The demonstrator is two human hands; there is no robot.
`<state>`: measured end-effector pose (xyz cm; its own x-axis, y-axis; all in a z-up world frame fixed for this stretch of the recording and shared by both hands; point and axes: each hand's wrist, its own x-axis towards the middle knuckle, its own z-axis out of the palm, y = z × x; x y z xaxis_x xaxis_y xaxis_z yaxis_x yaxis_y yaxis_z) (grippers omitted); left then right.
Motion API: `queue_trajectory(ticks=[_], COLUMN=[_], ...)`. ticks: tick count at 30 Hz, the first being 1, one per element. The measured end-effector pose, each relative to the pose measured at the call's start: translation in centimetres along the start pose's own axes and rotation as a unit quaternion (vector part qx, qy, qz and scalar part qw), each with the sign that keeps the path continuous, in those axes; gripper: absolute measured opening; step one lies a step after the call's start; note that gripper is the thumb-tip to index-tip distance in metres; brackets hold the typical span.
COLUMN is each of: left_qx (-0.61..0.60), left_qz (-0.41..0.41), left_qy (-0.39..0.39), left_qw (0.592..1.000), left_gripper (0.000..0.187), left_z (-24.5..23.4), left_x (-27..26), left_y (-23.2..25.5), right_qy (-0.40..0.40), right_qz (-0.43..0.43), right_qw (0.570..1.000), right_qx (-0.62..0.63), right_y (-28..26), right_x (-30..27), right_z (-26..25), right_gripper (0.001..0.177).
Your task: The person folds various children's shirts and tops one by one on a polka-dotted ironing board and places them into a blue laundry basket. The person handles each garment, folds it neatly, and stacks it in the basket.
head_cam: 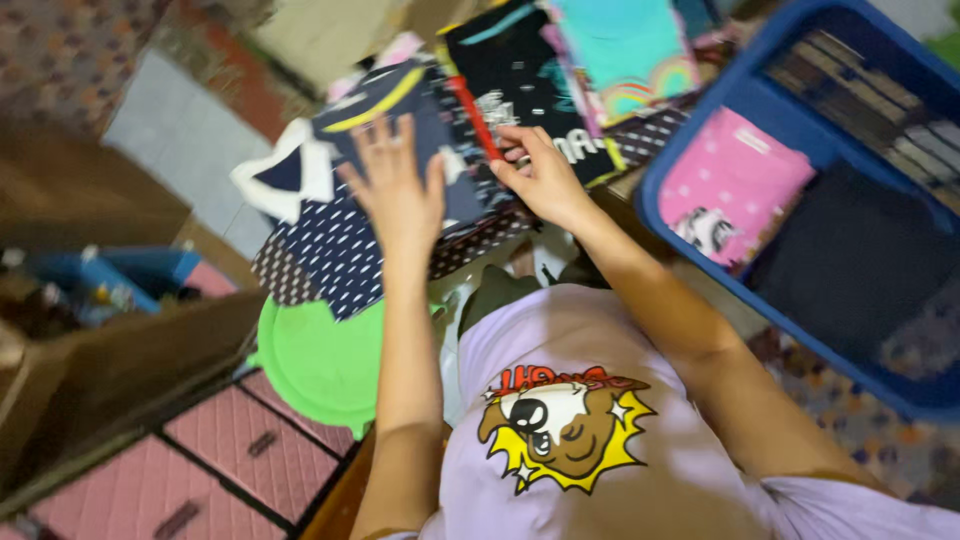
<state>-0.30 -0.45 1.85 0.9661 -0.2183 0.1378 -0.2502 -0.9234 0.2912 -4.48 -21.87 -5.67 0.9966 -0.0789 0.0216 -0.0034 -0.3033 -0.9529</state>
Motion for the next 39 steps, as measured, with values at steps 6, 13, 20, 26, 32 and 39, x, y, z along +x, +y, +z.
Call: queue_trajectory(ticks=[6,13,20,26,32,39], left_qx=[-0.154,-0.387,-0.046,-0.003,-0.058,-0.412], left_qz=[0.098,0.304,0.056,-0.034,-0.083,-0.103], left_qy=[0.073,-0.185,-0.474,-0.398,-0.488,-0.394], left_qw=[0.980,0.851,0.878,0.917,0.867,0.815], left_gripper=[0.055,0.044,0.081,0.097,0.071,0.086], left_z=[-0.3,17.7,37.4,41.4,43.1,45.8], left_x=[0.1,-2.8,-3.7,-6.2,-4.4,-4.4], left_y=[8.3,26.3,34.1,32.9,32.3,33.8], right_qy=[0.218,0.384,0.286,0.267,0.255,0.288], right_qz=[0.053,0.302,0.512,0.623,0.587,0.357], right_qw=[0.969,0.872,0.791,0.719,0.747,0.812], right_qx=[0.105,0.045,-0.172,-0.152,-0.178,-0.360], right_y=[8.5,27.6,34.2,33.3,31.5,29.8], right_x=[-7.5,-16.1,-16.2,-15.5,-15.7,-15.0], right_z=[-12.8,-22.4,-21.1,-20.2,-21.2,-22.4], right_gripper=[0.023,0.029,0.073,0.104,0.105,0.073])
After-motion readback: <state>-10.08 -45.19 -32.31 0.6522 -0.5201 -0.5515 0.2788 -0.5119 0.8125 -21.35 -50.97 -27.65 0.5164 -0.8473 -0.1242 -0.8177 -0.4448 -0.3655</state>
